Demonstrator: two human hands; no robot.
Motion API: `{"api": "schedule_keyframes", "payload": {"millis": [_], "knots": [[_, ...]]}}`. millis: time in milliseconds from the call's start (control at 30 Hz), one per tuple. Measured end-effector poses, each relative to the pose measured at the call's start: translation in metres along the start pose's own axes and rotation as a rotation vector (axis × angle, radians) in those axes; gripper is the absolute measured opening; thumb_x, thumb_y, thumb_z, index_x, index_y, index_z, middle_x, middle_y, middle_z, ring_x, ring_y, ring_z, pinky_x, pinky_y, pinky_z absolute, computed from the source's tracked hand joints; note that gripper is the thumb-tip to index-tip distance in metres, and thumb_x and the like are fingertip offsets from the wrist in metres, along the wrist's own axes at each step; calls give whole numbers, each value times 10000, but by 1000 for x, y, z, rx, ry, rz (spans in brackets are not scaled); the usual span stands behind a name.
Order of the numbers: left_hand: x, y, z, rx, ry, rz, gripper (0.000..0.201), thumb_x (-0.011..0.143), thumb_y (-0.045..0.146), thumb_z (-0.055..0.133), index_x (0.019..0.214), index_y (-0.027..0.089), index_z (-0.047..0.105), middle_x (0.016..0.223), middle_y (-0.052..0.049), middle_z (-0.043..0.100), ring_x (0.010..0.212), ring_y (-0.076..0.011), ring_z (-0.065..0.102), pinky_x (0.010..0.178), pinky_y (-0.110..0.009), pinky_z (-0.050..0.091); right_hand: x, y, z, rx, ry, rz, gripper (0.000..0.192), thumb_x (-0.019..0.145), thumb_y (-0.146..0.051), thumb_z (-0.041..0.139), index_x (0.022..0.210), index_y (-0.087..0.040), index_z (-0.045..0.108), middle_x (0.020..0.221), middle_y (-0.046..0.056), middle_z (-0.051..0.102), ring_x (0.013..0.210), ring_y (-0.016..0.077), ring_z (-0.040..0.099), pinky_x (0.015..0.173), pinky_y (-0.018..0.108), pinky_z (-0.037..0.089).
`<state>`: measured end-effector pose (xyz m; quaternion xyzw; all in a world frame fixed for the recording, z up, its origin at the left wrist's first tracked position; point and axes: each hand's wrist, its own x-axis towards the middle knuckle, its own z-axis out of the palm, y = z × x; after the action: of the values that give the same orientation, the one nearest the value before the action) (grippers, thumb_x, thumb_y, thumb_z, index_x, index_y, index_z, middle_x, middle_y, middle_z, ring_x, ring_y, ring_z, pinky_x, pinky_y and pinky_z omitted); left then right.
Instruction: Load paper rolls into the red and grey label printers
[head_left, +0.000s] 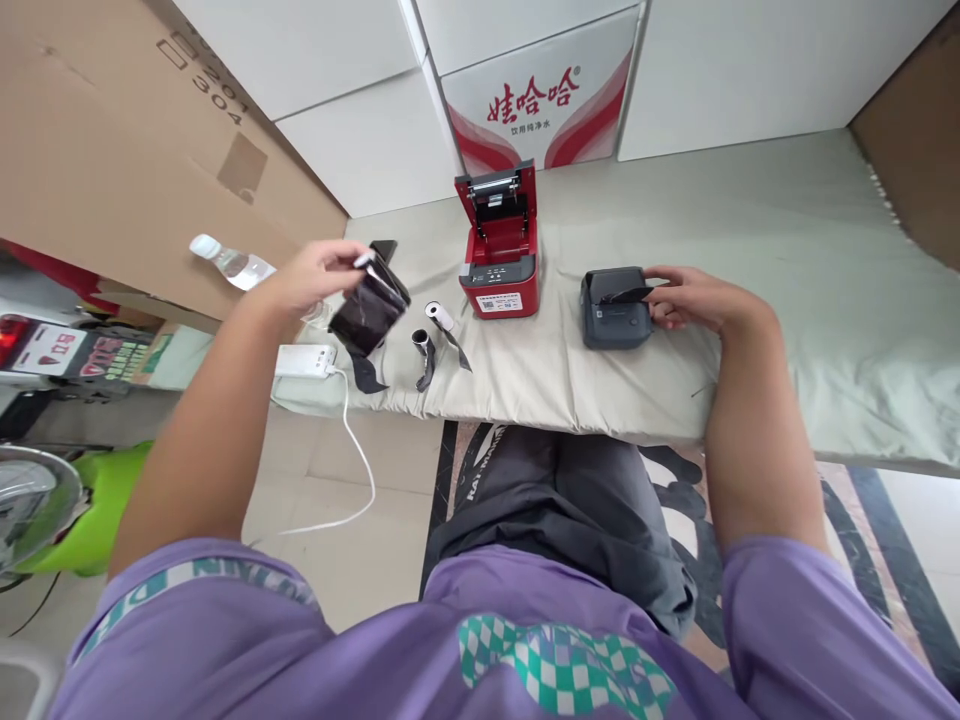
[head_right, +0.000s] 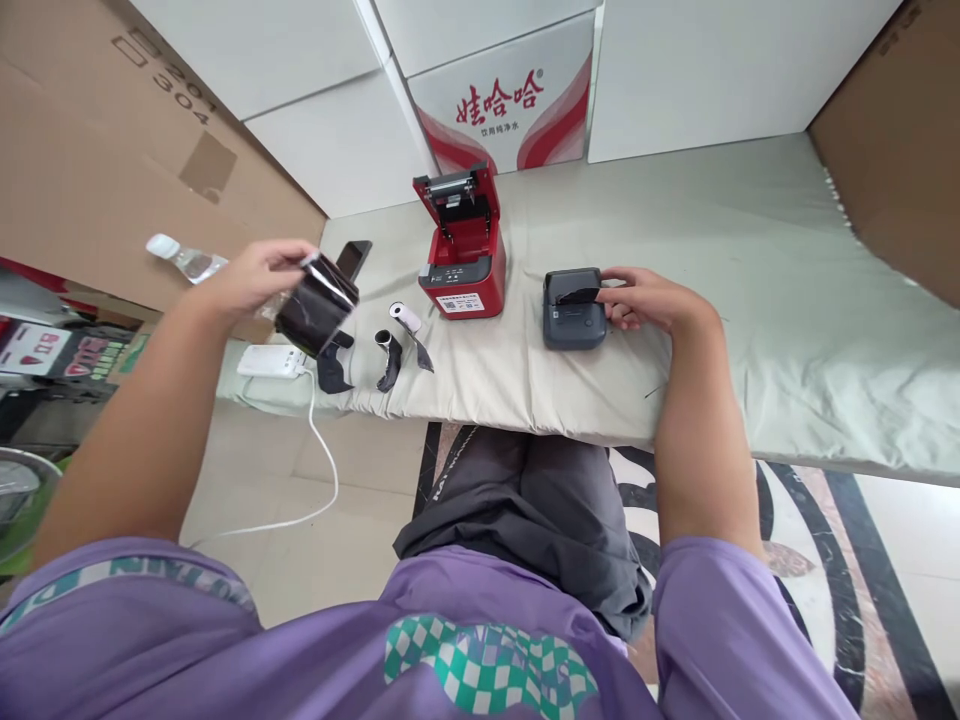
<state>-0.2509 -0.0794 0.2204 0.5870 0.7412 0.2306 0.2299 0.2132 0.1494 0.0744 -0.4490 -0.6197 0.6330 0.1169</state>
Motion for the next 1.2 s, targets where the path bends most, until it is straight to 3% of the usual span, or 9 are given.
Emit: {"api": "schedule_keyframes", "payload": {"millis": [100, 200, 333, 433, 567, 733, 1000, 1200], "knots": [[13, 28, 9, -253, 103, 29, 548, 925, 564, 532, 1285, 156, 600, 1337, -151, 716, 1141, -305, 687, 914, -451, 593, 1, 2, -1, 13, -4, -14, 511, 877, -221, 789, 1354, -188, 612, 614, -25, 576, 505, 136, 545, 411, 186, 397], [37, 41, 29, -289, 56, -1, 514, 1003, 543, 413, 1381, 210, 514, 1188, -121, 727, 1009, -260, 679, 839, -454, 584, 0, 2, -1, 30, -6, -8, 528, 871, -223, 803, 1362, -190, 610, 617, -28, 590, 499, 128, 547, 413, 186, 394], [73, 45, 64, -90, -2, -37, 482, 975, 445, 636, 1382, 246, 472, 1035, -64, 719, 831, -208, 630, 749, -401, 547, 0, 1, 1, 26, 9, -1, 504, 882, -246, 817, 1346, -195, 625, 600, -36, 584, 489, 118, 542, 419, 187, 389], [95, 51, 89, 123, -9, 122, 465, 915, 429, 740, 1289, 220, 558, 1084, -67, 728, 978, -259, 673, 866, -414, 563, -1, 1, 1, 25, -4, -1, 538, 906, -244, 797, 1397, -175, 590, 590, -40, 583, 492, 120, 545, 430, 194, 400], [120, 59, 110, 274, -31, 316, 387, 860, 353, 759, 1205, 194, 684, 1298, -103, 729, 1231, -317, 658, 1088, -437, 516, -1, 1, 0, 28, -20, -10, 611, 908, -284, 818, 1445, -165, 552, 611, -37, 603, 495, 119, 549, 437, 205, 407], [143, 53, 122, 308, -15, 290, 436, 913, 310, 690, 1326, 170, 704, 1357, -137, 745, 1256, -313, 676, 1106, -425, 512, 3, 5, -2, 29, -40, -30, 617, 890, -338, 853, 1414, -176, 570, 619, -36, 616, 488, 120, 557, 439, 207, 408], [167, 45, 137, 361, 6, 317, 423, 881, 379, 725, 1245, 189, 826, 1321, -121, 769, 1256, -325, 668, 1157, -431, 487, 0, 2, -2, 9, -40, -18, 556, 921, -338, 821, 1393, -180, 573, 612, -36, 615, 490, 118, 558, 439, 203, 408], [164, 48, 135, 229, -78, 256, 470, 876, 350, 709, 1312, 196, 796, 1183, -94, 822, 1115, -289, 743, 1051, -380, 544, 1, 3, -3, 0, -42, -20, 575, 917, -355, 827, 1401, -181, 569, 621, -25, 636, 492, 121, 574, 443, 204, 416]]}}
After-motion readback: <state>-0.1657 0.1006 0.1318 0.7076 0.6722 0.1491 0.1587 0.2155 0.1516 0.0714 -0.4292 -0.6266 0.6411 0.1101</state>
